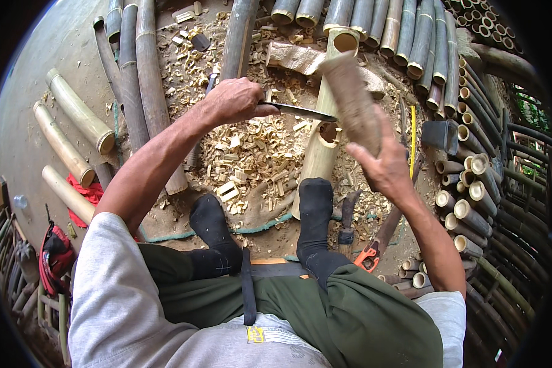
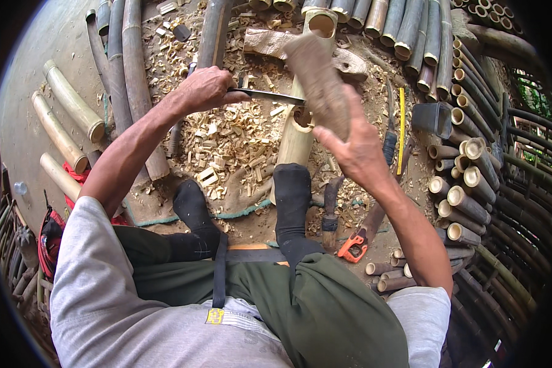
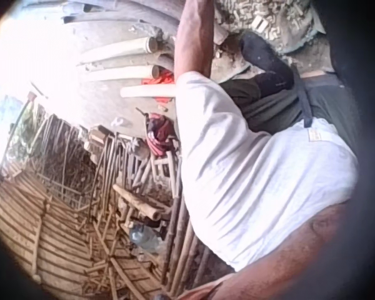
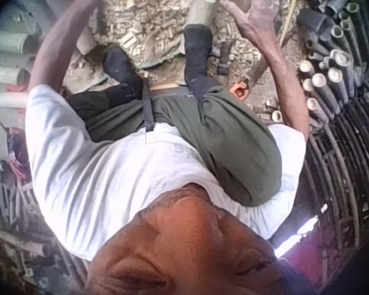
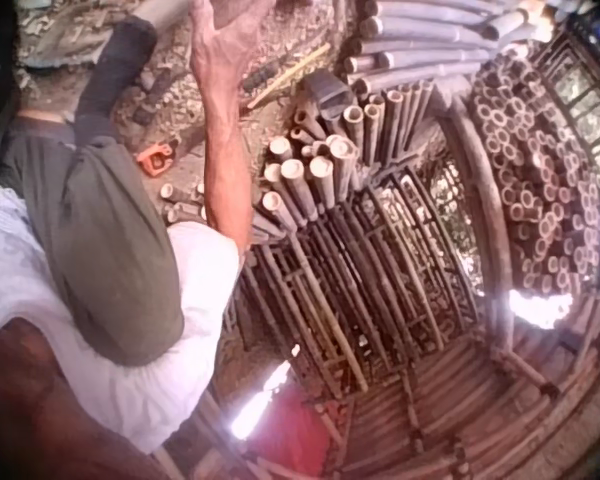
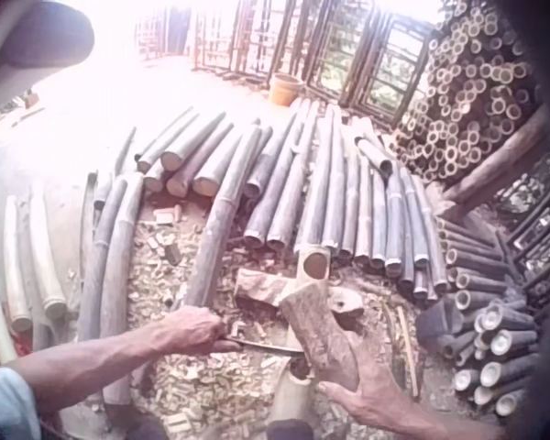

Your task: The person sits on the ground surrounded by bamboo poles and uses a chisel and a wooden mallet to carve a hole into a bamboo segment. They repeatedly strike the chisel to remove material and occasionally clear debris from the hole.

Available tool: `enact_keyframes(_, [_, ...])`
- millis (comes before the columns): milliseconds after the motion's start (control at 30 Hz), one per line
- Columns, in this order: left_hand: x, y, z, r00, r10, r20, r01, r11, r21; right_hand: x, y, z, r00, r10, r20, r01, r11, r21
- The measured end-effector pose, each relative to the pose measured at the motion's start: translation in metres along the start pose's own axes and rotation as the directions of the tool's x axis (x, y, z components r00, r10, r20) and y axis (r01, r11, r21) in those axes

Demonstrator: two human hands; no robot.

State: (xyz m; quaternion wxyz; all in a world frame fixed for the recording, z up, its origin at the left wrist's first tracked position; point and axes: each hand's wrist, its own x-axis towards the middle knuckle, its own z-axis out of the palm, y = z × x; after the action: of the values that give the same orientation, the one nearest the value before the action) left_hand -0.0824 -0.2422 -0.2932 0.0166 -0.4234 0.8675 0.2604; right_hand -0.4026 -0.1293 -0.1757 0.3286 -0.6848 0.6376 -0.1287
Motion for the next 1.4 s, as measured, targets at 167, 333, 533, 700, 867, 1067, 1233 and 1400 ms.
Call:
enact_keyframes(167, [0.000, -0.006, 0.002, 0.999, 0.035, -0.008, -0.035, 0.999, -0.006, 0.017, -0.007, -0.011, 0.979, 0.052, 0.195, -0.036, 0.996, -0.085])
enact_keyframes(333, [0.004, -0.008, 0.002, 0.997, 0.070, -0.025, -0.071, 0.997, -0.022, 0.018, -0.006, -0.002, 0.996, -0.060, -0.067, 0.067, 0.993, 0.097])
enact_keyframes(533, [0.010, -0.013, 0.004, 0.997, 0.044, 0.068, -0.040, 0.998, -0.051, 0.042, -0.015, -0.016, 0.951, 0.133, 0.278, -0.081, 0.978, -0.191])
enact_keyframes(700, [0.012, -0.010, 0.003, 0.992, 0.038, 0.117, -0.027, 0.996, -0.090, 0.041, -0.010, -0.010, 1.000, -0.021, -0.023, 0.021, 1.000, -0.004])
enact_keyframes(867, [-0.001, -0.015, 0.017, 0.996, 0.073, 0.051, -0.070, 0.996, -0.056, 0.048, -0.013, -0.008, 0.902, 0.157, 0.403, -0.069, 0.972, -0.225])
enact_keyframes(1067, [-0.052, 0.031, 0.042, 0.961, 0.216, -0.172, -0.209, 0.976, 0.056, 0.032, 0.005, -0.027, 0.991, 0.045, 0.130, -0.074, 0.970, 0.230])
enact_keyframes(1233, [-0.043, 0.064, 0.042, 0.998, -0.009, -0.065, 0.014, 0.998, 0.065, 0.014, 0.014, -0.036, 0.999, 0.001, 0.037, -0.003, 0.998, 0.062])
enact_keyframes(1400, [-0.035, 0.065, 0.045, 0.999, -0.037, -0.025, 0.039, 0.994, 0.103, -0.006, 0.043, -0.041, 0.749, -0.602, 0.277, 0.661, 0.646, -0.382])
